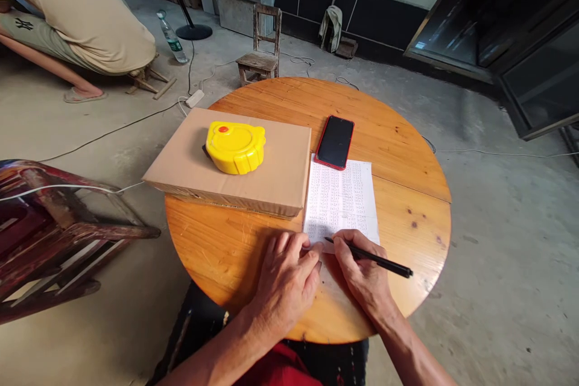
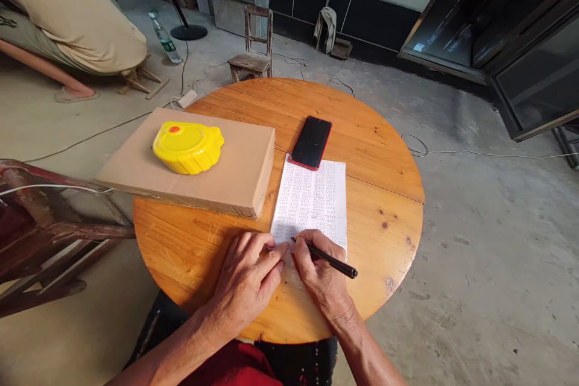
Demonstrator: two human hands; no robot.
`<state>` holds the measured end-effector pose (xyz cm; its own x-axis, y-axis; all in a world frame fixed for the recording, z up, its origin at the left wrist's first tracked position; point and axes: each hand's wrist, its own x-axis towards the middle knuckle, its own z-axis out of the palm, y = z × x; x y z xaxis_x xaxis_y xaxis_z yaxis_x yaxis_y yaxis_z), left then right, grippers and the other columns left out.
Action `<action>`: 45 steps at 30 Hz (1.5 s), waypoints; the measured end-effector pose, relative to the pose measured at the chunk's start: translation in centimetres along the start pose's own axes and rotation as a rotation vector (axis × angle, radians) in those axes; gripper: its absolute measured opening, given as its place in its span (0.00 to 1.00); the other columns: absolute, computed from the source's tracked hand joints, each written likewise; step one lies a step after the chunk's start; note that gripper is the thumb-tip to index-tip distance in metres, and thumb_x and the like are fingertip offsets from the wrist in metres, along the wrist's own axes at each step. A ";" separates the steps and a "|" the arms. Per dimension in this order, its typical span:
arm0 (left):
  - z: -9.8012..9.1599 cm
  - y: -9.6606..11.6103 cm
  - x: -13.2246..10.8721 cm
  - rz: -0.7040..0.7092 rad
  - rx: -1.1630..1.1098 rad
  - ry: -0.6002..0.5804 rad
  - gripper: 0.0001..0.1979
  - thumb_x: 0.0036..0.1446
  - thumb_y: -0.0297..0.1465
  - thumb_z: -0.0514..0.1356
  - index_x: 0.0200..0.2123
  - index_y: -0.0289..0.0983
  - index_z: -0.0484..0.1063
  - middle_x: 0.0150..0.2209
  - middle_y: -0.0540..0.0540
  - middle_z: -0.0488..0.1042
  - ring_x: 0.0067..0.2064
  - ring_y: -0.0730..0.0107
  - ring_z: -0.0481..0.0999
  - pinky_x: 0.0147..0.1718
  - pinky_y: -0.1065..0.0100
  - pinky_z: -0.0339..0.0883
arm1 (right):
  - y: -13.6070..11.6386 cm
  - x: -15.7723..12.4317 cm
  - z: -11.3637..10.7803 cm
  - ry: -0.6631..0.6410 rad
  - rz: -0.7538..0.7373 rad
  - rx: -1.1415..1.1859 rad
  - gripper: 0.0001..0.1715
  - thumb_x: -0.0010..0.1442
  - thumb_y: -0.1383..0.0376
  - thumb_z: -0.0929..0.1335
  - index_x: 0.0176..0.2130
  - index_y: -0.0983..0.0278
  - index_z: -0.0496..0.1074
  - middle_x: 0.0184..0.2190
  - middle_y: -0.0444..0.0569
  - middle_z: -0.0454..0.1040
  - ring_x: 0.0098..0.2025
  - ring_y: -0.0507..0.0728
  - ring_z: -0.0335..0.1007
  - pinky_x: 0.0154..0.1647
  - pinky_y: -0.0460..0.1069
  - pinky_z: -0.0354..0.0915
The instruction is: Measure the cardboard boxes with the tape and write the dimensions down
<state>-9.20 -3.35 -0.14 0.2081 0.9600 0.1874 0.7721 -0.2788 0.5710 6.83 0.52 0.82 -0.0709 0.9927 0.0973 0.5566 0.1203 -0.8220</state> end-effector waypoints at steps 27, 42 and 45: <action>-0.1 0.0 0.1 0.012 0.026 0.005 0.18 0.59 0.23 0.56 0.50 0.40 0.73 0.41 0.44 0.70 0.42 0.58 0.66 0.42 0.56 0.63 | 0.1 -0.2 -0.2 0.014 0.005 -0.001 0.11 0.62 0.63 0.65 0.29 0.63 0.72 0.22 0.42 0.71 0.24 0.51 0.64 0.26 0.45 0.61; -0.1 -0.1 0.0 0.013 0.028 0.008 0.18 0.58 0.22 0.55 0.50 0.40 0.73 0.41 0.44 0.70 0.42 0.59 0.66 0.42 0.57 0.63 | -0.2 0.0 -0.2 0.013 -0.014 -0.009 0.11 0.62 0.64 0.65 0.28 0.64 0.71 0.21 0.41 0.71 0.23 0.51 0.64 0.26 0.45 0.61; 0.0 -0.2 0.0 0.014 0.022 0.005 0.18 0.58 0.21 0.55 0.50 0.40 0.73 0.41 0.44 0.70 0.43 0.59 0.66 0.42 0.57 0.64 | -0.2 0.0 -0.1 0.010 -0.013 -0.014 0.11 0.62 0.64 0.65 0.28 0.63 0.70 0.21 0.41 0.70 0.23 0.51 0.64 0.25 0.45 0.61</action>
<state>-9.34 -3.28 -0.19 0.2161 0.9559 0.1989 0.7821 -0.2914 0.5509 6.81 0.45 1.04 -0.0702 0.9910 0.1136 0.5673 0.1333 -0.8126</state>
